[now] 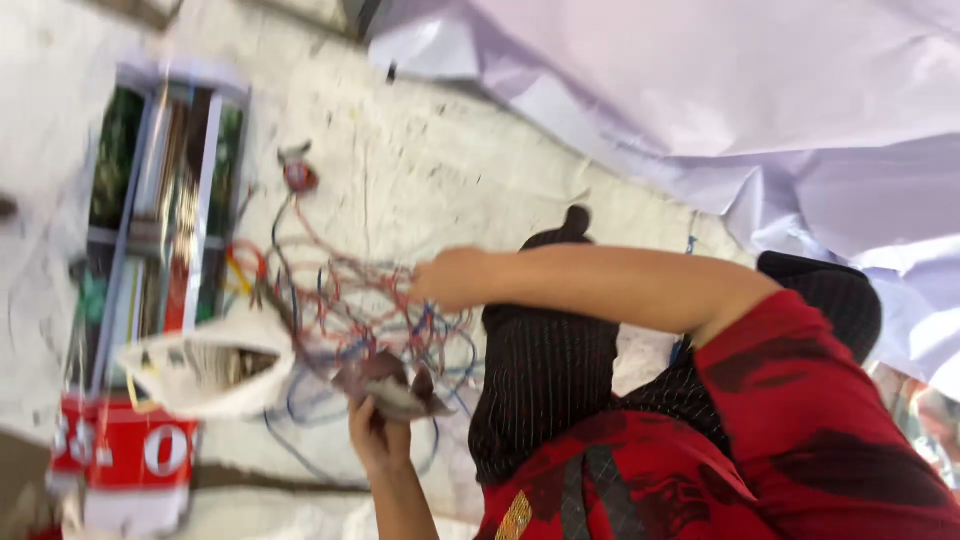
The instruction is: Fastening a printed banner to a metal frame using a screwdriver and wiping it clean with a cloth
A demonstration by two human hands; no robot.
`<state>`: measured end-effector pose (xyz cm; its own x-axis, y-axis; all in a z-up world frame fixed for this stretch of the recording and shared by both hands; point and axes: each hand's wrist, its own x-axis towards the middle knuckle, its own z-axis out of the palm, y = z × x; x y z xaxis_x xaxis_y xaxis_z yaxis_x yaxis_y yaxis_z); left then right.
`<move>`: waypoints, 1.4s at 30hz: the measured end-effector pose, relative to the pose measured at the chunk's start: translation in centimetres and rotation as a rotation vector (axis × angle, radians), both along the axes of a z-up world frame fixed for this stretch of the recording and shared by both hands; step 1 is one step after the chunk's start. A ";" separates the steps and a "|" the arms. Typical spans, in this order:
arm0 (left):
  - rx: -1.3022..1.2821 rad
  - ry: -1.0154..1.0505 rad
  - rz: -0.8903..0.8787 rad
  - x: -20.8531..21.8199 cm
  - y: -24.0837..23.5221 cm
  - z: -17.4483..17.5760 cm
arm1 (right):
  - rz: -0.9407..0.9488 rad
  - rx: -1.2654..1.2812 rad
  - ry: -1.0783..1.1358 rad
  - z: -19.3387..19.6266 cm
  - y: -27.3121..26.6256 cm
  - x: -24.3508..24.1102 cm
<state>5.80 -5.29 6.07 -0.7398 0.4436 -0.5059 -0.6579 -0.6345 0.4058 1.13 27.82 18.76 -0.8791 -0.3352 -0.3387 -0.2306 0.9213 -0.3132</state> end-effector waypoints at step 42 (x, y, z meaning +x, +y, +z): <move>-1.242 2.026 -1.129 -5.0 42.7 13.3 | -0.645 -0.428 0.184 4.9 31.8 37.6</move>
